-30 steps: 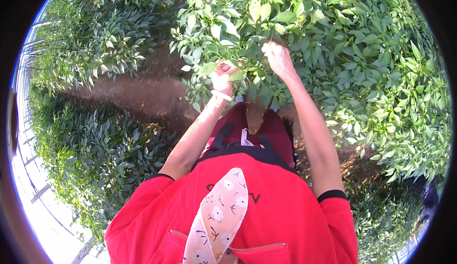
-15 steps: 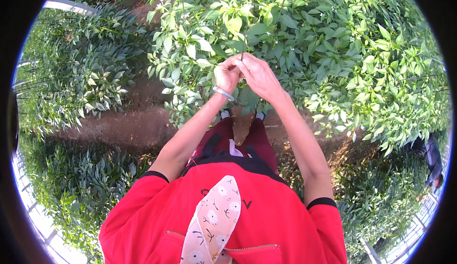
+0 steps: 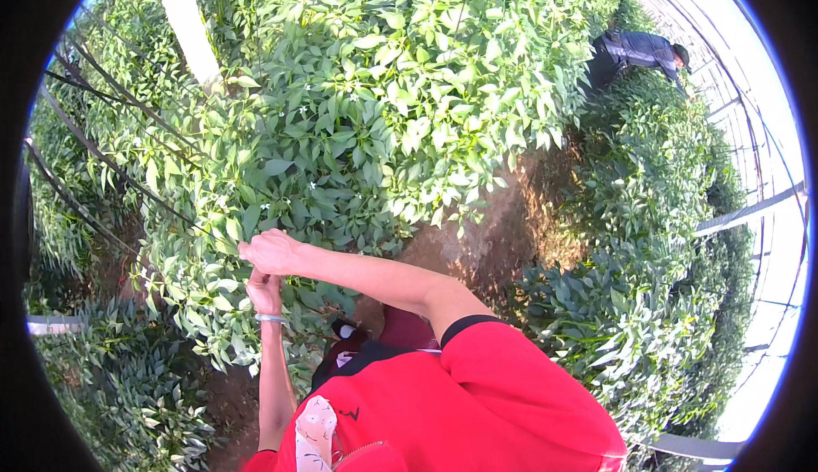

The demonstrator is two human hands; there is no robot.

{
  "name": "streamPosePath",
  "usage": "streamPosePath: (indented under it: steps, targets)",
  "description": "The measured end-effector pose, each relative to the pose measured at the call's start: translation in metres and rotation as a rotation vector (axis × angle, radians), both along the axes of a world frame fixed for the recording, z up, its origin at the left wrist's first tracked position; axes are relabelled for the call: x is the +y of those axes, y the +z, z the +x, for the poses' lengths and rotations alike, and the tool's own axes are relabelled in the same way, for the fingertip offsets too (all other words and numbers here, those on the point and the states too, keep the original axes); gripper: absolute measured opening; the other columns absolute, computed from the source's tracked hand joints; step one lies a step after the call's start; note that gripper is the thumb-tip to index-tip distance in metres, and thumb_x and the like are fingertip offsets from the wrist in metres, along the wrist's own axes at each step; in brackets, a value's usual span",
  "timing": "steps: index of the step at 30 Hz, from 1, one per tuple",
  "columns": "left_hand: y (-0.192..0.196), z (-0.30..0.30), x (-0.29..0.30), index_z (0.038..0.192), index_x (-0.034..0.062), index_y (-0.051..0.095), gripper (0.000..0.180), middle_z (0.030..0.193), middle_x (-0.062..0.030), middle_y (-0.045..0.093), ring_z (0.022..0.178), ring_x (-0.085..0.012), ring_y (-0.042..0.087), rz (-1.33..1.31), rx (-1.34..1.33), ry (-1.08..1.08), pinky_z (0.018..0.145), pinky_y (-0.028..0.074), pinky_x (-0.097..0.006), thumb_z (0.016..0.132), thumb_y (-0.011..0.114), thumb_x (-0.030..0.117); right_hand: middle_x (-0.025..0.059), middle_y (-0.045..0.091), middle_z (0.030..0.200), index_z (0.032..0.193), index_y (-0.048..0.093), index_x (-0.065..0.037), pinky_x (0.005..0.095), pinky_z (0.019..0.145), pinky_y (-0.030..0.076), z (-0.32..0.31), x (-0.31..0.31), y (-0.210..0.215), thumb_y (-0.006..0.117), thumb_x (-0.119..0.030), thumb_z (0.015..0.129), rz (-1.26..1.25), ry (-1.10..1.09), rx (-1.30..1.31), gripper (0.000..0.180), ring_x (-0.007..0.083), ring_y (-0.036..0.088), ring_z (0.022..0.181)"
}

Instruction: The person trims leaves and small branches from pepper plants in a greenhouse using their hands. They move along the row, reaching into the foliage to remove excess growth and place the cuttings on the ground.

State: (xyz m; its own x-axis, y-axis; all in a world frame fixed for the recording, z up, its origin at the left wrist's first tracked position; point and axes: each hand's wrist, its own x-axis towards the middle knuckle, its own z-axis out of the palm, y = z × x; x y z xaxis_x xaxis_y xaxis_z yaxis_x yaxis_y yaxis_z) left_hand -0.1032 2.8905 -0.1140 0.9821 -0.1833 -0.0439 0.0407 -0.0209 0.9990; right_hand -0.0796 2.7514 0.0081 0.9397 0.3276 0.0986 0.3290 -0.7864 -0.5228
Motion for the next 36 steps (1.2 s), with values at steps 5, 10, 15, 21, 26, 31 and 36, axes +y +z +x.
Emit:
streamPosePath:
  steps: [5,10,15,21,26,31,36]
  targets:
    - [-0.016,-0.001,-0.005,0.102,-0.0033,0.067,0.020,0.068,-0.0005,0.063,0.057,-0.0061,0.056,-0.026,0.001,0.028,0.050,0.043,-0.022,0.085,0.059,-0.010,0.0215,0.064,0.065,0.098,0.061,0.003,0.0476,0.054,0.054,0.001,-0.001,-0.002,0.059,-0.013,0.086,0.027,-0.060,-0.010,0.020,0.0393,0.068,0.062]
    - [0.014,-0.010,-0.010,0.119,-0.0055,0.064,0.025,0.073,-0.0058,0.065,0.052,-0.0087,0.055,-0.127,0.031,0.148,0.046,0.042,-0.021,0.095,0.057,-0.003,0.0229,0.064,0.065,0.086,0.063,0.002,0.0506,0.058,0.052,0.003,-0.018,0.004,0.057,-0.018,0.094,0.141,-0.262,-0.002,0.023,0.0422,0.066,0.064]
    - [0.018,0.008,0.000,0.096,-0.0032,0.066,0.009,0.073,-0.0105,0.068,0.046,-0.0097,0.051,-0.085,0.093,0.306,0.039,0.036,-0.021,0.095,0.061,0.004,0.0235,0.067,0.071,0.084,0.066,0.001,0.0502,0.064,0.054,-0.008,-0.014,-0.001,0.058,-0.015,0.090,0.110,-0.307,0.011,0.019,0.0410,0.069,0.071]
    - [0.019,0.014,0.014,0.087,-0.0032,0.067,0.004,0.078,-0.0109,0.069,0.052,-0.0103,0.055,-0.364,0.162,0.273,0.042,0.041,-0.022,0.089,0.063,-0.002,0.0156,0.071,0.090,0.083,0.067,0.000,0.0454,0.071,0.056,-0.039,0.016,-0.012,0.064,-0.009,0.077,0.087,-0.157,0.016,0.011,0.0334,0.070,0.081]
    - [0.010,0.015,0.029,0.084,-0.0009,0.066,0.010,0.076,-0.0045,0.065,0.062,-0.0101,0.058,-0.548,0.181,0.178,0.058,0.050,-0.026,0.085,0.061,-0.009,0.0100,0.066,0.092,0.082,0.067,-0.004,0.0385,0.086,0.050,-0.045,0.048,-0.034,0.064,-0.012,0.072,0.212,-0.039,-0.317,0.013,0.0259,0.062,0.101]
    - [0.033,0.002,0.051,0.081,0.0022,0.068,0.021,0.066,0.0008,0.062,0.052,-0.0063,0.049,-0.100,0.142,-0.251,0.050,0.038,-0.022,0.099,0.057,0.006,0.0134,0.070,0.083,0.084,0.069,-0.003,0.0433,0.074,0.052,-0.040,0.035,-0.017,0.063,-0.014,0.075,0.113,-0.088,-0.140,0.016,0.0301,0.069,0.084]
    - [0.056,-0.011,0.046,0.113,-0.0023,0.059,0.026,0.090,-0.0039,0.069,0.068,-0.0069,0.056,-0.292,0.154,-0.258,0.057,0.045,-0.022,0.088,0.056,-0.008,0.0178,0.070,0.074,0.083,0.069,-0.001,0.0446,0.060,0.056,-0.046,0.029,0.000,0.063,-0.012,0.076,0.109,-0.247,-0.052,0.014,0.0343,0.071,0.069]
